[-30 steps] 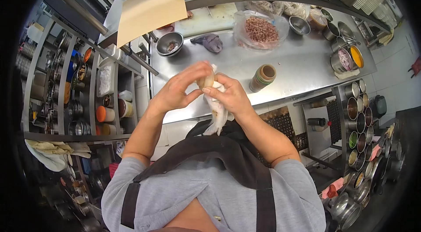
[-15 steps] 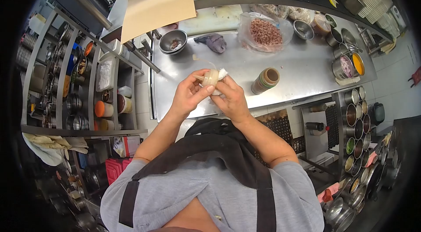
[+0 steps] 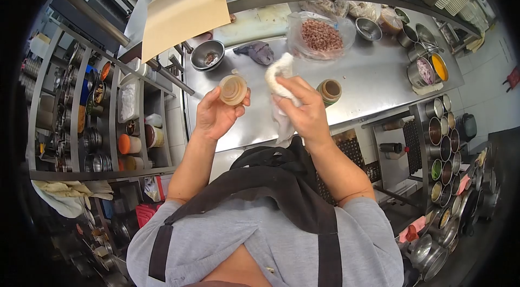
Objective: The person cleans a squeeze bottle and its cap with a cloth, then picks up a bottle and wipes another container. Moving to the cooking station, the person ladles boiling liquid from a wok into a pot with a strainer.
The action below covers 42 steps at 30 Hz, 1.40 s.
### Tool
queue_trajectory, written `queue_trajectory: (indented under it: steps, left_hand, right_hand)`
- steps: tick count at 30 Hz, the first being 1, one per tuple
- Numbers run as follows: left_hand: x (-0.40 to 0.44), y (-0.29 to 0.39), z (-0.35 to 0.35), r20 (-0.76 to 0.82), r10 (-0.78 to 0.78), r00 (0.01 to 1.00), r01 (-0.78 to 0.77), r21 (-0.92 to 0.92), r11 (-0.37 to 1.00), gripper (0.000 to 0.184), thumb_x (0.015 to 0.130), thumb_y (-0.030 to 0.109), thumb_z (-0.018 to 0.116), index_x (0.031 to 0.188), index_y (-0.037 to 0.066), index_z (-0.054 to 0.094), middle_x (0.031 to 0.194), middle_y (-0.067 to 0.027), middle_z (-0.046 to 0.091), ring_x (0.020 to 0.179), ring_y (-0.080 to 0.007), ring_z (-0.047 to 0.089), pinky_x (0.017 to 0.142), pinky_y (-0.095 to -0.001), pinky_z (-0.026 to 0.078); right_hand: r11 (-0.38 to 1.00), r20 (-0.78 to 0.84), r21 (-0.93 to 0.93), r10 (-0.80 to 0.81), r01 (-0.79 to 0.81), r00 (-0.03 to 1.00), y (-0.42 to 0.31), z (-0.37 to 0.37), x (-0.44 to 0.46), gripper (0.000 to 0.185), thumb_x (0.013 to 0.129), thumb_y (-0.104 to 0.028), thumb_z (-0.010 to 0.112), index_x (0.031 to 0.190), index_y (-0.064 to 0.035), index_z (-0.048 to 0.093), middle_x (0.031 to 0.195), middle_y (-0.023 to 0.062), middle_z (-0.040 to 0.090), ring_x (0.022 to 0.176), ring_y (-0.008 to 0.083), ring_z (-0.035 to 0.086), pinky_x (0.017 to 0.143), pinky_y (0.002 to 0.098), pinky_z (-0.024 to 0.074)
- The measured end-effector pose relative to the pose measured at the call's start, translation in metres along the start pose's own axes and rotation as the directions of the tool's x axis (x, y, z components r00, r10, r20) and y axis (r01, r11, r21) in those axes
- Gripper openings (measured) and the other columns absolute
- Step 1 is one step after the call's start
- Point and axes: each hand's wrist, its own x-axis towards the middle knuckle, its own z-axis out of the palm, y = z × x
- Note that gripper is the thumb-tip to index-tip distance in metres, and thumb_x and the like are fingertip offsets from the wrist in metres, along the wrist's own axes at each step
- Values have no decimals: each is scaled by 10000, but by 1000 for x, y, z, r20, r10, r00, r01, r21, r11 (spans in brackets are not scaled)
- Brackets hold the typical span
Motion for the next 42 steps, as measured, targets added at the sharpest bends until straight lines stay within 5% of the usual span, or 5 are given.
queue_trajectory:
  steps: [6, 24, 27, 35, 42]
  left_hand:
    - [2, -17, 8, -52, 44, 998, -32, 213, 976, 482, 851, 263, 670, 1217, -19, 532, 1045, -105, 618, 914, -184, 594, 712, -289, 448]
    - [-2, -28, -9, -262, 110, 959, 56, 555, 830, 392, 788, 132, 748, 1112, 0, 571, 1004, -86, 636, 885, -159, 607, 720, -297, 492]
    - [-1, -28, -14, -253, 279, 926, 29, 787, 616, 412, 777, 182, 739, 1109, 11, 565, 1026, -97, 647, 944, -182, 616, 804, -322, 501]
    - [5, -26, 22, 123, 183, 975, -81, 972, -220, 464, 622, 236, 768, 978, -19, 613, 889, -205, 627, 863, -383, 626, 792, -424, 513]
    - [3, -21, 25, 331, 101, 938, -288, 910, -299, 473, 588, 226, 776, 953, -30, 619, 848, -176, 616, 779, -365, 618, 708, -426, 517]
  right_hand:
    - [657, 319, -629, -271, 417, 908, 12, 20, 5, 358, 757, 10, 648, 1102, -81, 680, 1011, 130, 619, 818, 310, 647, 705, 354, 529]
    - [970, 308, -224, 161, -93, 938, 61, -20, -41, 280, 868, -95, 628, 1135, -15, 660, 975, 87, 647, 885, 180, 621, 786, 292, 484]
    - [914, -6, 96, 397, -395, 918, 47, -33, -46, 295, 923, -151, 624, 1153, 33, 637, 981, 35, 666, 866, 112, 607, 794, 253, 479]
    - [938, 161, -325, -72, 122, 984, 4, -23, -39, 352, 913, -77, 599, 1244, 39, 580, 1156, 162, 595, 999, 237, 597, 817, 323, 490]
    - [818, 306, -523, -83, 240, 948, 20, 0, -28, 278, 848, -77, 643, 1125, -76, 653, 975, 132, 586, 842, 334, 618, 753, 385, 506]
